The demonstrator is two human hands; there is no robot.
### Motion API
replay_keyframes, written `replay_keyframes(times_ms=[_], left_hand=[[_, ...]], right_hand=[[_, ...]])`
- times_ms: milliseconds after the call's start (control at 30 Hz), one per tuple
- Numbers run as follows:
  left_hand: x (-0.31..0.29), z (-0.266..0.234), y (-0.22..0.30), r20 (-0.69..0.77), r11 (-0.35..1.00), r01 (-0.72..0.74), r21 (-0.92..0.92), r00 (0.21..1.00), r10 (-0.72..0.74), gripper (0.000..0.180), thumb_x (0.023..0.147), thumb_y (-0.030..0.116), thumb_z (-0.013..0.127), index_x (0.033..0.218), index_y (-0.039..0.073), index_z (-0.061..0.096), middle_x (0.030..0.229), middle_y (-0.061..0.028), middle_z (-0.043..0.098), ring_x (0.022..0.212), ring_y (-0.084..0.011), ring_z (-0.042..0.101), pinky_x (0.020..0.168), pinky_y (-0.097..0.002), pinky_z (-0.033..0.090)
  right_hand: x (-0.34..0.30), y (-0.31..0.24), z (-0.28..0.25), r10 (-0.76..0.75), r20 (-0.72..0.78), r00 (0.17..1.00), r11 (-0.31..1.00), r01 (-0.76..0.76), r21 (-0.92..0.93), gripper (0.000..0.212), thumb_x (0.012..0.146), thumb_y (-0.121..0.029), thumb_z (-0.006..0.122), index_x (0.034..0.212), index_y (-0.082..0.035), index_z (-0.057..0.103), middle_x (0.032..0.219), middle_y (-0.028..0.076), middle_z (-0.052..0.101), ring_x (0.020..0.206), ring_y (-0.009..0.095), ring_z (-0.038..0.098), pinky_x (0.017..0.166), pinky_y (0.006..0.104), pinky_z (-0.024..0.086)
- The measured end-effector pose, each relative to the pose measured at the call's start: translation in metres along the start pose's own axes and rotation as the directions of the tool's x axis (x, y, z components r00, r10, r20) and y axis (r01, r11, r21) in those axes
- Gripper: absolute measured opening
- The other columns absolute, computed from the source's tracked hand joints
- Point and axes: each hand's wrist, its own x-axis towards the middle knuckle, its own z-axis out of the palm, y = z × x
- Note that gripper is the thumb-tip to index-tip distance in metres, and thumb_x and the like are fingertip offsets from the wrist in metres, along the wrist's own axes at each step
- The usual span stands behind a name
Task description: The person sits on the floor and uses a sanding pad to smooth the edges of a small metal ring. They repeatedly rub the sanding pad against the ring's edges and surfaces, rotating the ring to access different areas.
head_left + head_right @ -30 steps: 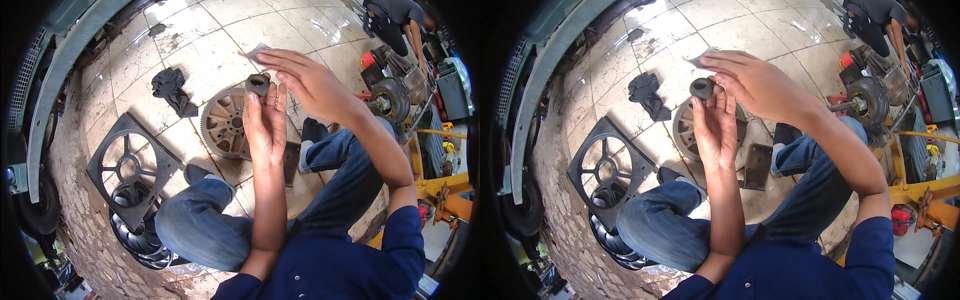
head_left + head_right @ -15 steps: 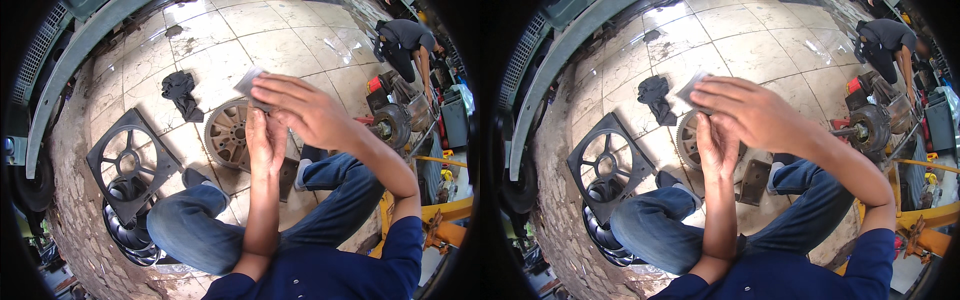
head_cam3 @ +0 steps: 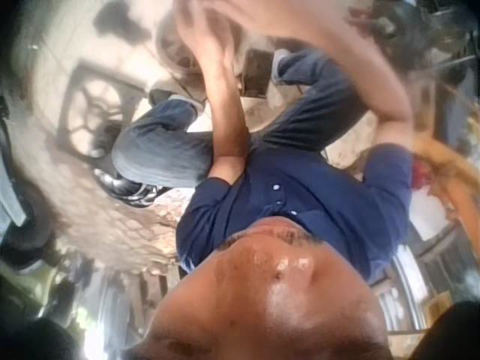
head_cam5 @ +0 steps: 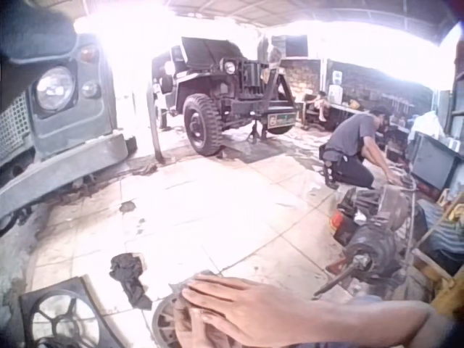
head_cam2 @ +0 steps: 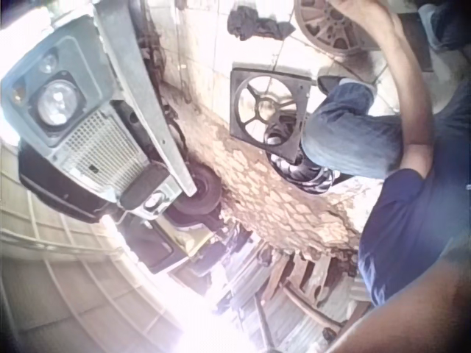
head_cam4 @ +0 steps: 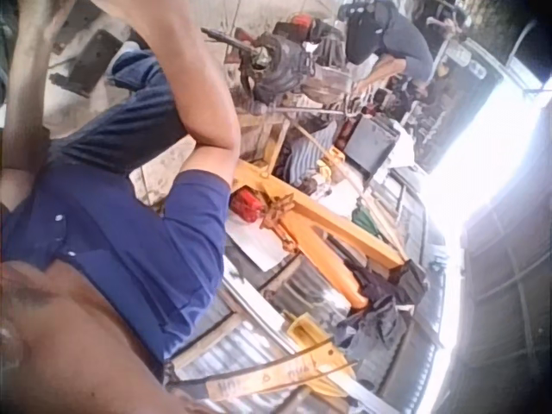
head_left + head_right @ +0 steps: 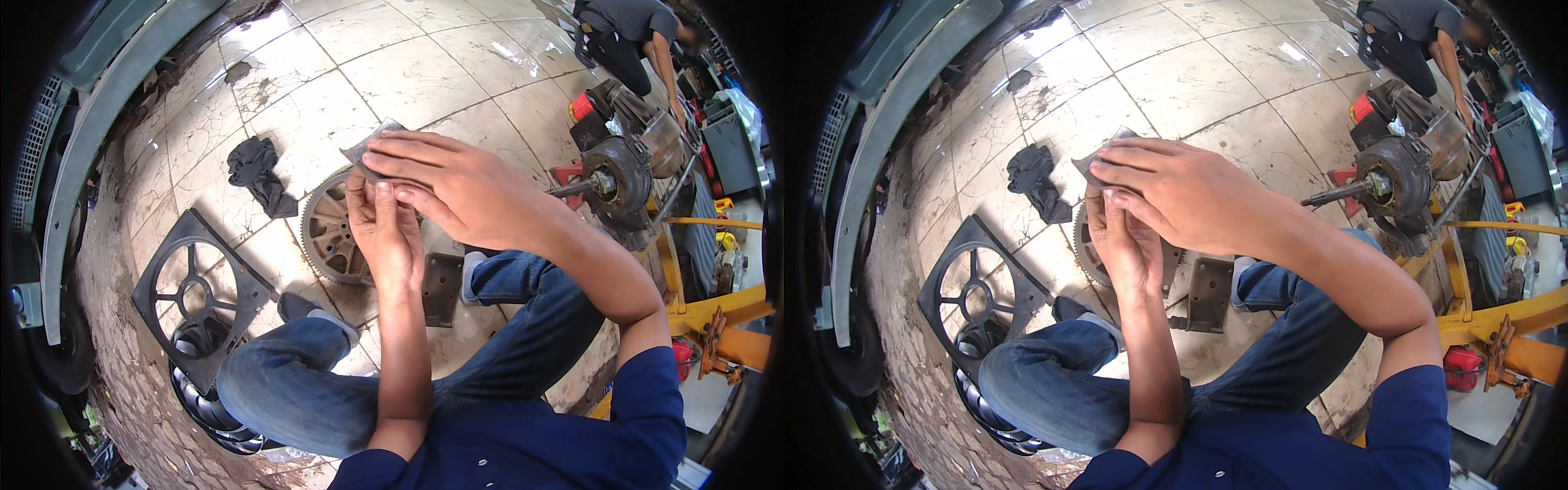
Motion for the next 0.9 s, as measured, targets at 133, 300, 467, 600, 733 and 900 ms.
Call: replay_keyframes(times_ms=[133, 300, 467, 600, 733, 900], left_hand=[[-0.006, 0.01, -0.009, -0.004, 0.998, -0.033, 0.051, 0.999, 0.033, 0.034, 0.097, 0.001, 0.054, 0.129, 0.002, 0.042, 0.12, -0.0096, 0.055, 0.111, -0.0146, 0.056, 0.096, -0.031, 0.049], [-0.001, -0.001, -0.005, -0.001, 0.999, -0.018, 0.049, 1.0, 0.018, 0.036, 0.097, 0.001, 0.054, 0.132, 0.002, 0.041, 0.118, -0.0082, 0.057, 0.107, -0.0139, 0.058, 0.097, -0.0313, 0.048], [-0.002, 0.009, 0.0, -0.089, 1.0, 0.0, 0.009, 0.996, 0.001, 0.036, 0.098, 0.002, 0.054, 0.132, 0.001, 0.042, 0.122, -0.0103, 0.057, 0.108, -0.0142, 0.058, 0.098, -0.031, 0.048], [0.0, 0.002, 0.0, -0.014, 0.999, 0.031, 0.04, 0.999, -0.031, 0.04, 0.098, 0.003, 0.054, 0.135, 0.002, 0.039, 0.13, -0.012, 0.054, 0.119, -0.0163, 0.054, 0.1, -0.0313, 0.047], [-0.004, -0.008, -0.007, -0.09, 0.993, 0.107, 0.044, 0.991, -0.102, 0.041, 0.098, 0.004, 0.054, 0.136, 0.002, 0.038, 0.127, -0.0104, 0.056, 0.114, -0.015, 0.056, 0.099, -0.0303, 0.047], [0.002, -0.005, -0.008, -0.038, 0.995, 0.098, -0.01, 0.994, -0.098, 0.04, 0.098, 0.004, 0.054, 0.135, 0.0, 0.039, 0.123, -0.0089, 0.057, 0.112, -0.0133, 0.057, 0.097, -0.0282, 0.047]], right_hand=[[-0.001, 0.003, -0.002, 0.197, 0.01, 0.98, 0.978, -0.197, 0.069, 0.038, 0.1, -0.025, 0.046, 0.129, -0.004, 0.058, 0.132, 0.011, 0.058, 0.128, 0.027, 0.05, 0.109, 0.0366, 0.04], [0.001, 0.011, -0.003, 0.104, 0.113, 0.988, 0.991, -0.113, 0.074, 0.041, 0.102, -0.028, 0.042, 0.134, -0.006, 0.055, 0.139, 0.008, 0.054, 0.133, 0.026, 0.047, 0.111, 0.0374, 0.039], [0.0, -0.001, -0.003, 0.083, 0.065, 0.994, 0.993, -0.089, 0.083, 0.038, 0.1, -0.025, 0.047, 0.134, -0.009, 0.056, 0.138, 0.008, 0.055, 0.13, 0.026, 0.05, 0.108, 0.0381, 0.043], [0.001, 0.007, -0.006, 0.151, 0.088, 0.985, 0.982, -0.16, 0.097, 0.038, 0.099, -0.023, 0.049, 0.134, -0.009, 0.056, 0.138, 0.008, 0.055, 0.127, 0.026, 0.052, 0.105, 0.0366, 0.045], [0.001, 0.004, 0.003, 0.082, 0.039, 0.996, 0.996, -0.083, 0.039, 0.037, 0.097, -0.018, 0.051, 0.133, -0.009, 0.057, 0.138, 0.008, 0.054, 0.126, 0.026, 0.053, 0.103, 0.0364, 0.046], [-0.001, 0.005, 0.006, 0.088, 0.051, 0.995, 0.996, -0.088, -0.008, 0.036, 0.098, -0.019, 0.049, 0.131, -0.008, 0.058, 0.137, 0.009, 0.056, 0.124, 0.026, 0.053, 0.102, 0.0364, 0.046]])
